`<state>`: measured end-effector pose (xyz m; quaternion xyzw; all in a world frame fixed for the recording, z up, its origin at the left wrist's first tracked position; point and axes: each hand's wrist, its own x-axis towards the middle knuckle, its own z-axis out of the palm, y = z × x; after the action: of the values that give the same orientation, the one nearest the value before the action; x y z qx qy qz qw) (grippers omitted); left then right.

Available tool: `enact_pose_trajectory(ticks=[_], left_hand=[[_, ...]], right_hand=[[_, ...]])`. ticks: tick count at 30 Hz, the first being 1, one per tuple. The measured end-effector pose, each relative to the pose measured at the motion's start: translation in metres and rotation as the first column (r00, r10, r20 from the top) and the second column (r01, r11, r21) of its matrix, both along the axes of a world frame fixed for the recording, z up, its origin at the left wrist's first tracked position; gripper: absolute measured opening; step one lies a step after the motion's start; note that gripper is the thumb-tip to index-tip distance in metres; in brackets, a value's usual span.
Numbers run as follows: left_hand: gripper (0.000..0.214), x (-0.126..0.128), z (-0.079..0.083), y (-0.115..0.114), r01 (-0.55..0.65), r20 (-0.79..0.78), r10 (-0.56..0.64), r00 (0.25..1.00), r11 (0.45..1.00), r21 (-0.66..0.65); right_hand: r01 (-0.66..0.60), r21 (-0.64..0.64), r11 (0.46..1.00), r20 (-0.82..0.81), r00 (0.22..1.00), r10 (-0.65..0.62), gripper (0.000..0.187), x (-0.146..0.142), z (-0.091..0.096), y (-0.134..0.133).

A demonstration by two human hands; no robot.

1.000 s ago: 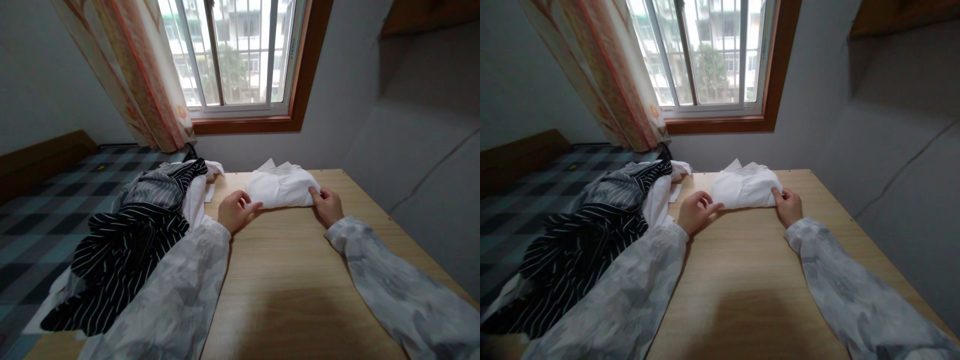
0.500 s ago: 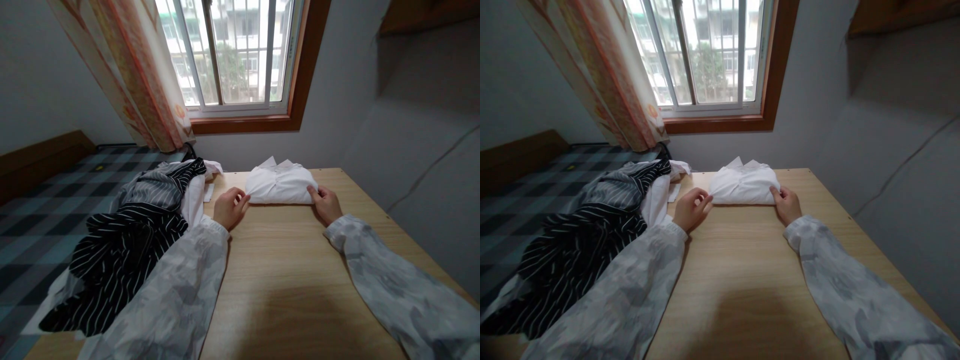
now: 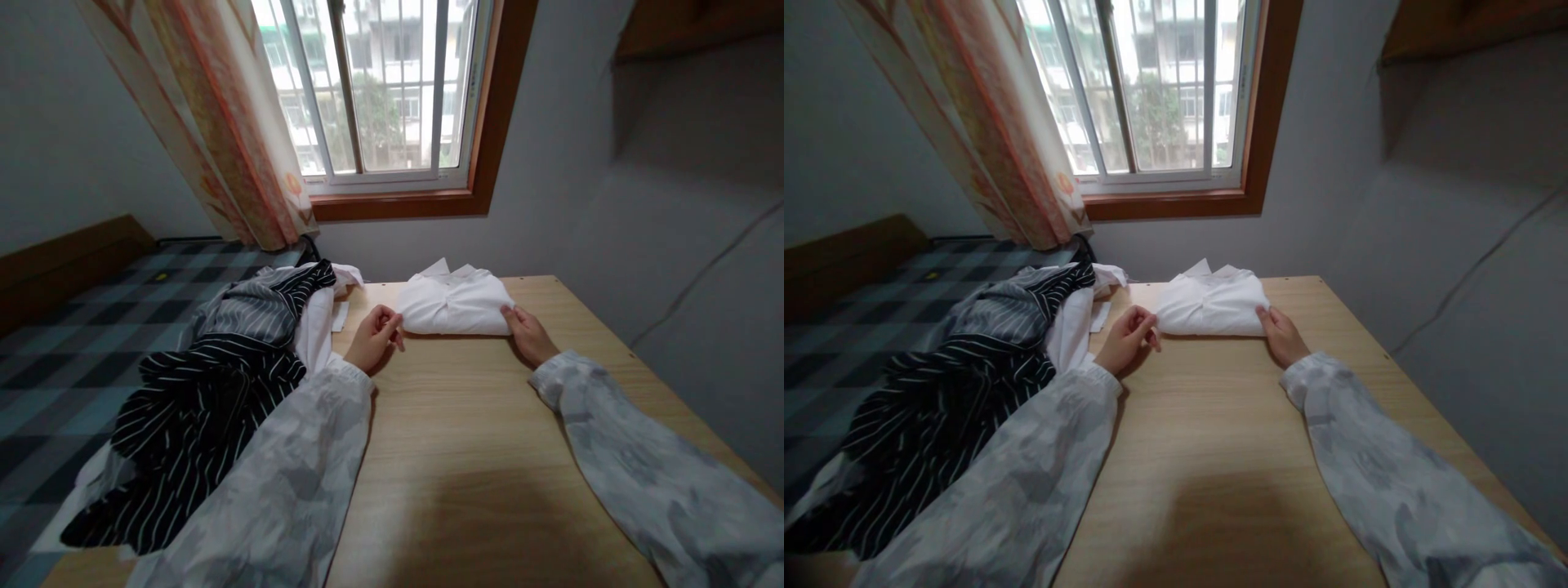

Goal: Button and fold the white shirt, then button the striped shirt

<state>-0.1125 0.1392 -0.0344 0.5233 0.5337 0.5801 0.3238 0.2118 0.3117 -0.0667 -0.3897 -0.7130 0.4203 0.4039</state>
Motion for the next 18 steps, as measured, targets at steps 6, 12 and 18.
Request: enact_pose_trajectory(ticks=[6,12,18], left_hand=[[0.050,-0.006,0.001,0.000,-0.010,-0.085,0.007,0.996,0.999,-0.037],[0.042,-0.005,0.003,-0.004,-0.163,-0.163,0.163,0.973,0.987,0.013],[0.056,0.006,0.004,-0.001,-0.257,-0.082,0.249,0.965,0.962,-0.097]], right_hand=[[-0.129,0.032,0.991,0.142,0.982,0.124,0.060,0.012,0.003,0.006],[-0.158,0.112,0.981,0.264,0.956,0.124,0.063,0.016,0.001,0.010],[0.209,0.600,0.772,0.097,0.939,-0.329,0.057,0.000,0.015,-0.016]])
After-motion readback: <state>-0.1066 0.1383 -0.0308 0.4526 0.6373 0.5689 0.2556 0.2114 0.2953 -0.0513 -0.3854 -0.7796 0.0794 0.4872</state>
